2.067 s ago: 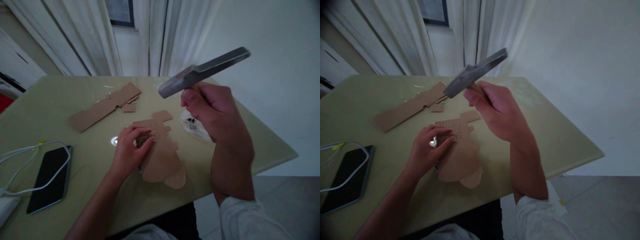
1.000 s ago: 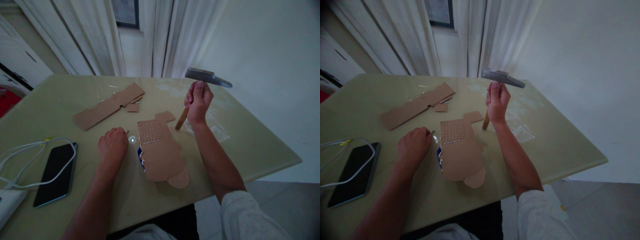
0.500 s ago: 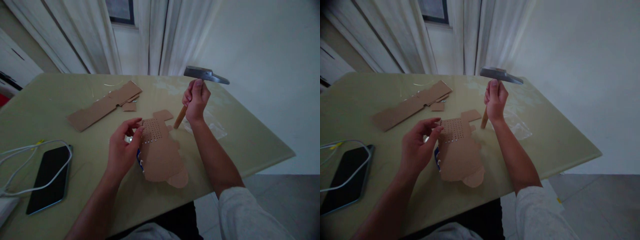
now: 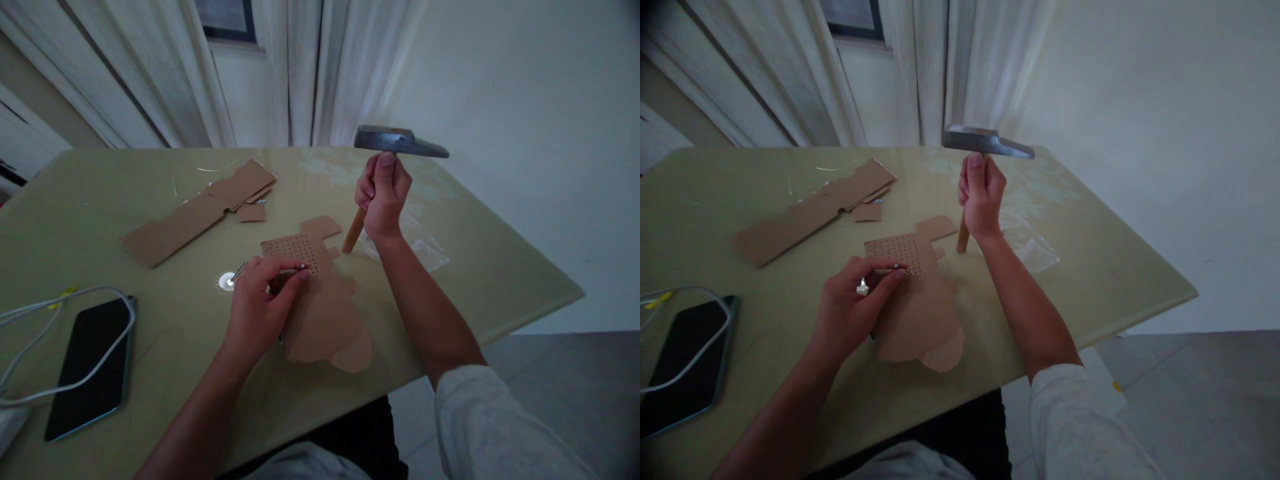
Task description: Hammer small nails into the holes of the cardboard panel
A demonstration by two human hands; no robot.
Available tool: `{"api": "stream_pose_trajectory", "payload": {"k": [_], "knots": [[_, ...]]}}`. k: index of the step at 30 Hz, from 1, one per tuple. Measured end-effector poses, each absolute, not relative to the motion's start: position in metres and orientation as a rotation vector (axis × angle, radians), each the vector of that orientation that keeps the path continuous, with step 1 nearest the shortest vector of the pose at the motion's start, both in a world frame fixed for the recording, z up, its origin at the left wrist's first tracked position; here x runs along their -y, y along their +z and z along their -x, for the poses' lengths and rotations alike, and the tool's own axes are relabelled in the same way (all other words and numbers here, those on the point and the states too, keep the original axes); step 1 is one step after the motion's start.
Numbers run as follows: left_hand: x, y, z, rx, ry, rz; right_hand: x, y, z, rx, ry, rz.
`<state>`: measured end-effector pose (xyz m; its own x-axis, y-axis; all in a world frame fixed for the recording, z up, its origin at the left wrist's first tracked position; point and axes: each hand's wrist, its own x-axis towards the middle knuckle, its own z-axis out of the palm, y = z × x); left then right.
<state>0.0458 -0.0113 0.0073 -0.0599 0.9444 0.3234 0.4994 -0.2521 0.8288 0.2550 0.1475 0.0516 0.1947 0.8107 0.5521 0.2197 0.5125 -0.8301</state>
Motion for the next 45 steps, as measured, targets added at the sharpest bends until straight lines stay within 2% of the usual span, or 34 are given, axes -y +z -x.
{"api": "stream_pose_trajectory", "payload": {"k": [8, 18, 45], "knots": [[0.01, 0.006, -0.047, -1.529, 1.246, -1.831, -0.149, 0.049, -0.255, 1.338, 0.584, 0.993], [0.01, 0.002, -0.046, -1.487, 1.272, -1.863, -0.16, 0.037, -0.261, 1.289, 0.719, 0.744], [0.009, 0.003, -0.048, -1.457, 1.299, -1.935, -0.162, 0.034, -0.262, 1.51, 0.656, 0.78]]}}
